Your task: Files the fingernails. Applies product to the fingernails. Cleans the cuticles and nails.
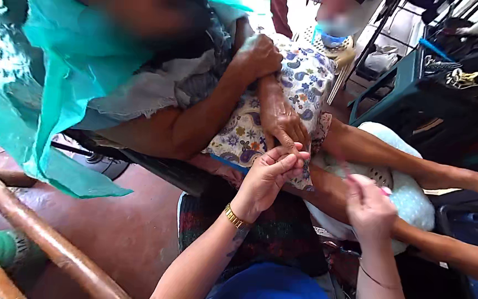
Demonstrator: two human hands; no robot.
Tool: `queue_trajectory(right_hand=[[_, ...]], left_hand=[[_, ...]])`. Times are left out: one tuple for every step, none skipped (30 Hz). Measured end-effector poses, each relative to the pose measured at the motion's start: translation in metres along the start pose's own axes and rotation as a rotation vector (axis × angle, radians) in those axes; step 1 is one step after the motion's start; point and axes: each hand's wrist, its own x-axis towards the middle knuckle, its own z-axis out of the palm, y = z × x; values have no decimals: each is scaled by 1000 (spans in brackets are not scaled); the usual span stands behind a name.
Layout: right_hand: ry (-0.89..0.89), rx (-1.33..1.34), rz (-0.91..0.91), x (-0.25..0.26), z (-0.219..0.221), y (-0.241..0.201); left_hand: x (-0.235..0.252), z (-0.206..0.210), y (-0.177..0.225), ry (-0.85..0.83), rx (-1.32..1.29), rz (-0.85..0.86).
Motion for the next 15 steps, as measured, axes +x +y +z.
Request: queue_trajectory(right_hand=[[40,6,51,4,-3,7],[69,22,55,6,-4,5],[66,38,16,4,-3,-5],[47,47,-41,0,1,-19],[33,44,-95,-3,6,-31],[38,21,-112,-3,12,-37],[27,-31,-71,-4,13,-35],[28,-73,2,-2,10,-24],[60,-84,74,2,5,-9],[106,-61,119,6,0,2],[140,-37,112,6,-3,5],[131,-18,58,4,-5,-1],[101,1,-10,0,-3,-13],[87,15,-76,-2,3,-26],[97,31,-123,-3,11,-34]], left_hand=[[1,1,0,4,0,4],[2,1,1,7,-2,4],[2,3,1,9,-8,1],[2,4,1,11,-10,-5],[2,4,0,13,-12,-10],[2,5,0,17,-12,-14],[2,5,1,23,-11,-18],[1,4,1,26,-15,-21],[0,4,3,26,-19,-25],[0,4,4,23,-20,-28],[-1,4,5,18,-20,-33],[0,4,5,15,-20,-36],[1,5,5,11,-18,-38],[2,6,5,5,-14,-38],[3,7,4,1,-9,-35]])
